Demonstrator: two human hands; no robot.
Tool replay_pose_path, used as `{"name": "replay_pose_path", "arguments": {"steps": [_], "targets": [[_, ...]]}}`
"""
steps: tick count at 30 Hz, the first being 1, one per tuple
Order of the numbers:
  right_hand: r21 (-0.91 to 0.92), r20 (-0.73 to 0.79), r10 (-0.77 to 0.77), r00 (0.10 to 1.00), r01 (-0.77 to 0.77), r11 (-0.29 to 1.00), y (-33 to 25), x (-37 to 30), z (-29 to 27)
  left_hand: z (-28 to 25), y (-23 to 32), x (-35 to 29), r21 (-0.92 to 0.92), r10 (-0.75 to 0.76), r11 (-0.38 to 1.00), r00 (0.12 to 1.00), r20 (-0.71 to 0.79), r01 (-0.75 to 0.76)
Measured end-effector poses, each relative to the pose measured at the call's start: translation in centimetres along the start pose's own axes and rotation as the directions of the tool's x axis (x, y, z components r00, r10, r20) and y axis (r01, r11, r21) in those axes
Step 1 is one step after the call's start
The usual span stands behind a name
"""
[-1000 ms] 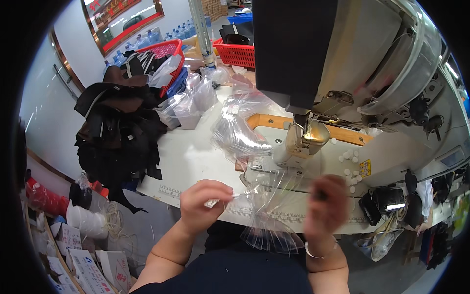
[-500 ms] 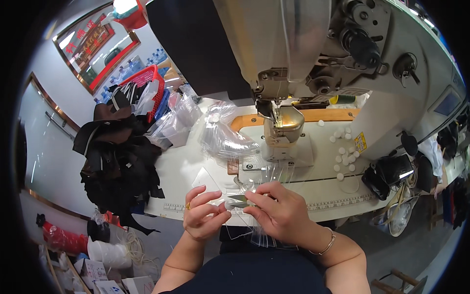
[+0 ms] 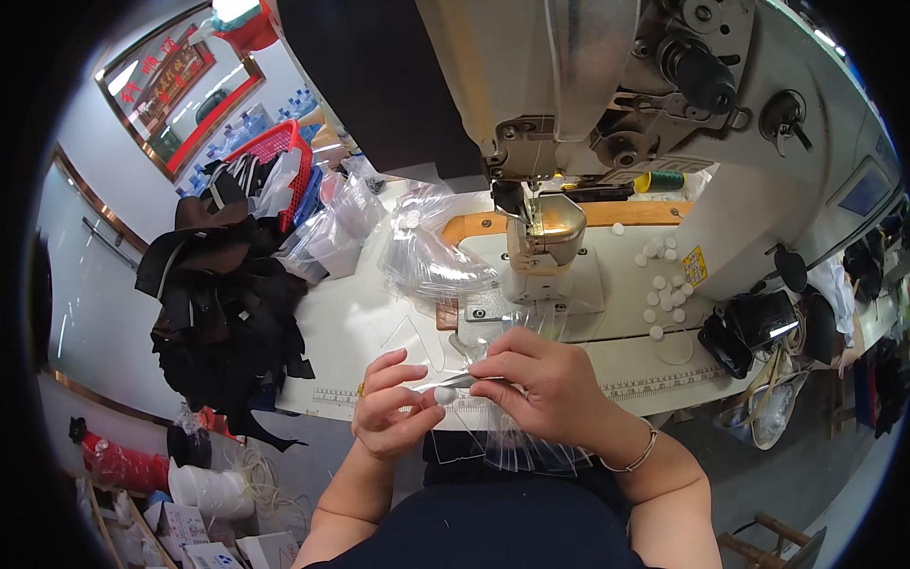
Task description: Stitching small white circular components onto transparent plastic shoe upper sections using an industrial sewing machine.
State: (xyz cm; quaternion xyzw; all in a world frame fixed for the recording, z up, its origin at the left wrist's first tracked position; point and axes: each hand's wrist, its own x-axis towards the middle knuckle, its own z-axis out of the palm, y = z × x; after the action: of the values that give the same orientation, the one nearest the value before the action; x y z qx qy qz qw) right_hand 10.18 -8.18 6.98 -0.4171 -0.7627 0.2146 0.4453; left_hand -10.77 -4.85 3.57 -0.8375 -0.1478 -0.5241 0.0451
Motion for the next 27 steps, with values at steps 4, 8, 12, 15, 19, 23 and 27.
{"name": "replay_pose_path", "arguments": {"steps": [4, 8, 12, 15, 19, 23, 27], "targets": [[0.041, -0.055, 0.021, 0.998, -0.019, 0.999, -0.4, 0.1, 0.1, 0.0, -0.2, -0.1, -0.069, -0.041, 0.997, 0.999, -0.020, 0.039], [0.020, -0.030, 0.027, 0.999, -0.027, 0.999, 0.0, 0.1, 0.4, 0.2, -0.2, -0.2, -0.059, -0.052, 0.997, 0.998, -0.025, 0.050], [0.037, 0.006, 0.037, 0.999, -0.038, 0.999, 0.5, 0.2, 0.3, 0.4, -0.3, -0.2, -0.055, -0.037, 0.998, 0.999, 0.003, 0.037], [0.082, -0.003, 0.092, 0.996, -0.092, 0.992, 0.1, 0.5, 0.0, 0.6, -0.5, -0.2, -0.045, -0.053, 0.998, 0.999, -0.010, 0.053], [0.058, -0.025, 0.093, 0.995, -0.091, 0.994, 0.2, 0.4, 0.4, 0.4, -0.6, 0.2, -0.078, -0.055, 0.995, 0.998, 0.015, 0.056], [0.010, -0.263, 0.148, 0.953, -0.151, 0.988, 2.5, -0.2, -0.6, 0.5, -4.9, 1.0, -0.074, -0.387, 0.922, 0.902, -0.194, 0.380], [-0.024, -0.261, 0.283, 0.923, -0.300, 0.954, 5.0, -3.4, -1.1, 0.3, -15.3, 4.6, -0.488, -0.899, 0.321, 0.424, 0.113, 0.811]]}}
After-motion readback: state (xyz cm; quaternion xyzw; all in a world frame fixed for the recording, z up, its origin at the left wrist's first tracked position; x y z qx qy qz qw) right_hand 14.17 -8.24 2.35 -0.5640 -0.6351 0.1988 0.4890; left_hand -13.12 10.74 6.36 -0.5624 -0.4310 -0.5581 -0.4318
